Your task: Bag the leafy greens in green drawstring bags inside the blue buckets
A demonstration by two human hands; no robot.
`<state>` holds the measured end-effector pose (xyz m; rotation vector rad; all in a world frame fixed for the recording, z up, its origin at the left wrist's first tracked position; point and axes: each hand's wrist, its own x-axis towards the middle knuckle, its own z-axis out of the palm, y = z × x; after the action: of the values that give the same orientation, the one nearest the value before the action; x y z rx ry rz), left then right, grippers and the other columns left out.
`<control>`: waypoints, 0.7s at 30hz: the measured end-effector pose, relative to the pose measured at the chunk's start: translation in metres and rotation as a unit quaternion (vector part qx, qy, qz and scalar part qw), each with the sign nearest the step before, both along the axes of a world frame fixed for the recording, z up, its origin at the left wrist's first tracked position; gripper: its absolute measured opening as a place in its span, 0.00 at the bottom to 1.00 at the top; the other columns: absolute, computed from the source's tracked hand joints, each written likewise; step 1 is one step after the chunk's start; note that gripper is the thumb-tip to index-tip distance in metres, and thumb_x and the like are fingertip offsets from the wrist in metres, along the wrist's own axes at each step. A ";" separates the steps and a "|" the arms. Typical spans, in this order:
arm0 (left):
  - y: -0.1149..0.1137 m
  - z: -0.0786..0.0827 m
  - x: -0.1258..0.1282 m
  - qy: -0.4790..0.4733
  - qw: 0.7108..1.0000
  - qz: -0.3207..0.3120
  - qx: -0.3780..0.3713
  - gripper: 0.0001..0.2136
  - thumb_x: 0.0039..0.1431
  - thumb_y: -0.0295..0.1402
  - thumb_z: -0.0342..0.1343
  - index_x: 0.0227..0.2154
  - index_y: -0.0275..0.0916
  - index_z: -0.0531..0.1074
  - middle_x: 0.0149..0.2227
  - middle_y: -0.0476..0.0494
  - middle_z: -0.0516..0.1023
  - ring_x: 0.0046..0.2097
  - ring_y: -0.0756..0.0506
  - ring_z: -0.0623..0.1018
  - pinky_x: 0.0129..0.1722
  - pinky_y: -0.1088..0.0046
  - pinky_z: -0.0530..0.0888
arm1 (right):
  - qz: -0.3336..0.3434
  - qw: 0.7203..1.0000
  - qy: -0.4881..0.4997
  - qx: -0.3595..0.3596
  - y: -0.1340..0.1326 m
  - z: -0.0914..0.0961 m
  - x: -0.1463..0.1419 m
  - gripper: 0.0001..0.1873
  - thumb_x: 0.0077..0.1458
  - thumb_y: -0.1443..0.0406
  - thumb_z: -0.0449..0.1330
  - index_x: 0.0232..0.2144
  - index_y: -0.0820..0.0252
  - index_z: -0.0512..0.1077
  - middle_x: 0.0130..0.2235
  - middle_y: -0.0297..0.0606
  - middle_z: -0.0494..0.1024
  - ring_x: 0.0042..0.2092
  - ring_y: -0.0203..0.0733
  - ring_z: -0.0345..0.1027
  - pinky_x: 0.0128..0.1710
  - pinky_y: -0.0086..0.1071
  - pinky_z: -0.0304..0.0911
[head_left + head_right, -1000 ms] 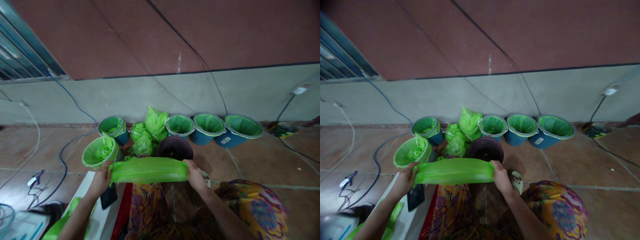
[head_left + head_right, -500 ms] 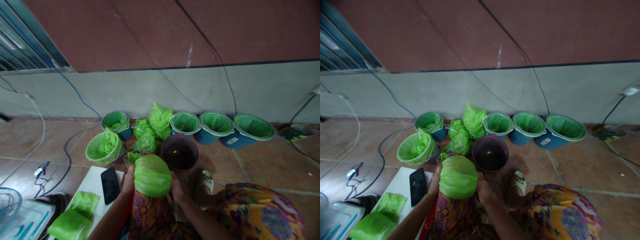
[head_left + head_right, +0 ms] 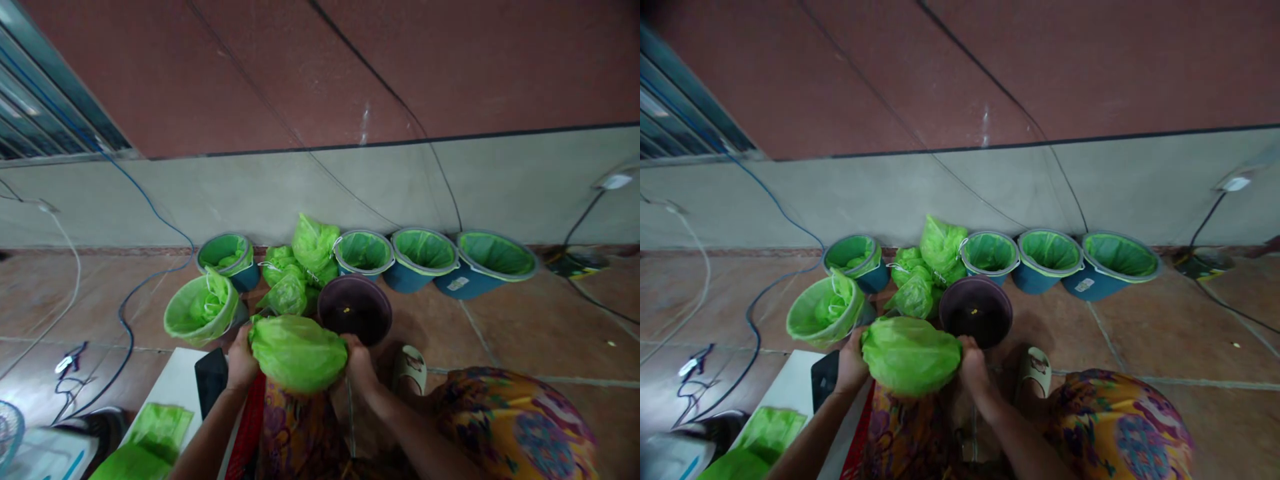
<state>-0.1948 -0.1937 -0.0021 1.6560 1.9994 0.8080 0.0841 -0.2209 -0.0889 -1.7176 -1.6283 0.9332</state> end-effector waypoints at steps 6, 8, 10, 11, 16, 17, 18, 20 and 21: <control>0.065 0.066 0.036 0.216 0.970 -0.042 0.105 0.17 0.58 0.26 0.45 0.50 0.37 0.66 0.42 0.39 0.76 0.40 0.44 0.78 0.40 0.70 0.73 | -0.074 0.975 -0.153 -0.143 0.081 0.017 0.081 0.27 0.55 0.68 0.54 0.57 0.74 0.62 0.54 0.57 0.71 0.56 0.49 0.66 0.55 0.36 0.59; 0.081 0.073 0.070 0.297 0.949 -0.088 0.055 0.17 0.59 0.25 0.44 0.51 0.37 0.66 0.43 0.38 0.75 0.39 0.43 0.79 0.37 0.70 0.74 | -0.066 0.971 -0.170 -0.157 0.091 0.024 0.095 0.32 0.55 0.67 0.56 0.60 0.77 0.57 0.57 0.60 0.67 0.59 0.51 0.62 0.56 0.36 0.59; 0.094 0.067 0.104 0.327 0.935 -0.137 0.005 0.16 0.61 0.25 0.43 0.51 0.37 0.66 0.44 0.36 0.74 0.39 0.42 0.79 0.37 0.68 0.74 | -0.049 0.973 -0.183 -0.129 0.093 0.034 0.101 0.31 0.54 0.69 0.56 0.59 0.76 0.59 0.57 0.59 0.67 0.60 0.50 0.61 0.57 0.36 0.57; 0.099 0.059 0.120 0.314 0.935 -0.164 -0.014 0.16 0.61 0.25 0.42 0.50 0.37 0.66 0.44 0.35 0.74 0.40 0.41 0.79 0.38 0.66 0.74 | -0.034 0.976 -0.182 -0.112 0.093 0.041 0.103 0.29 0.54 0.70 0.55 0.58 0.74 0.62 0.57 0.57 0.68 0.60 0.49 0.61 0.58 0.35 0.57; 0.117 0.004 0.186 0.104 0.962 -0.219 -0.125 0.10 0.57 0.30 0.53 0.41 0.33 0.71 0.38 0.36 0.77 0.41 0.40 0.78 0.40 0.66 0.73 | 0.058 0.990 -0.100 -0.078 0.092 0.073 0.103 0.21 0.54 0.68 0.57 0.51 0.63 0.69 0.49 0.46 0.76 0.50 0.44 0.70 0.52 0.35 0.61; 0.119 -0.006 0.195 0.057 0.960 -0.222 -0.158 0.09 0.56 0.33 0.55 0.38 0.33 0.72 0.35 0.39 0.77 0.38 0.42 0.78 0.37 0.68 0.73 | 0.066 0.991 -0.081 -0.088 0.094 0.076 0.102 0.21 0.54 0.66 0.57 0.51 0.62 0.69 0.46 0.44 0.78 0.47 0.44 0.72 0.49 0.35 0.63; 0.120 -0.015 0.204 0.002 0.954 -0.227 -0.195 0.10 0.56 0.36 0.56 0.36 0.33 0.72 0.31 0.42 0.76 0.34 0.44 0.78 0.34 0.70 0.73 | 0.071 0.990 -0.064 -0.101 0.096 0.077 0.102 0.21 0.54 0.65 0.58 0.51 0.61 0.68 0.43 0.43 0.79 0.44 0.43 0.73 0.45 0.35 0.64; 0.121 -0.029 0.217 -0.148 0.918 -0.241 -0.278 0.13 0.56 0.40 0.56 0.34 0.33 0.71 0.26 0.47 0.74 0.28 0.49 0.76 0.30 0.73 0.73 | 0.072 0.989 -0.038 -0.122 0.101 0.072 0.100 0.25 0.52 0.63 0.60 0.53 0.61 0.66 0.39 0.41 0.79 0.39 0.42 0.73 0.39 0.33 0.64; 0.122 -0.036 0.222 -0.219 0.890 -0.249 -0.312 0.14 0.56 0.42 0.56 0.33 0.33 0.71 0.24 0.49 0.73 0.27 0.50 0.74 0.30 0.74 0.73 | 0.068 0.989 -0.032 -0.123 0.105 0.067 0.099 0.27 0.50 0.63 0.62 0.53 0.61 0.65 0.39 0.40 0.79 0.39 0.42 0.72 0.38 0.32 0.64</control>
<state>0.0273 -0.0714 -0.0376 1.3439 1.2425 0.2615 0.1829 -0.1164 -0.0218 -1.8327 -1.7500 1.1997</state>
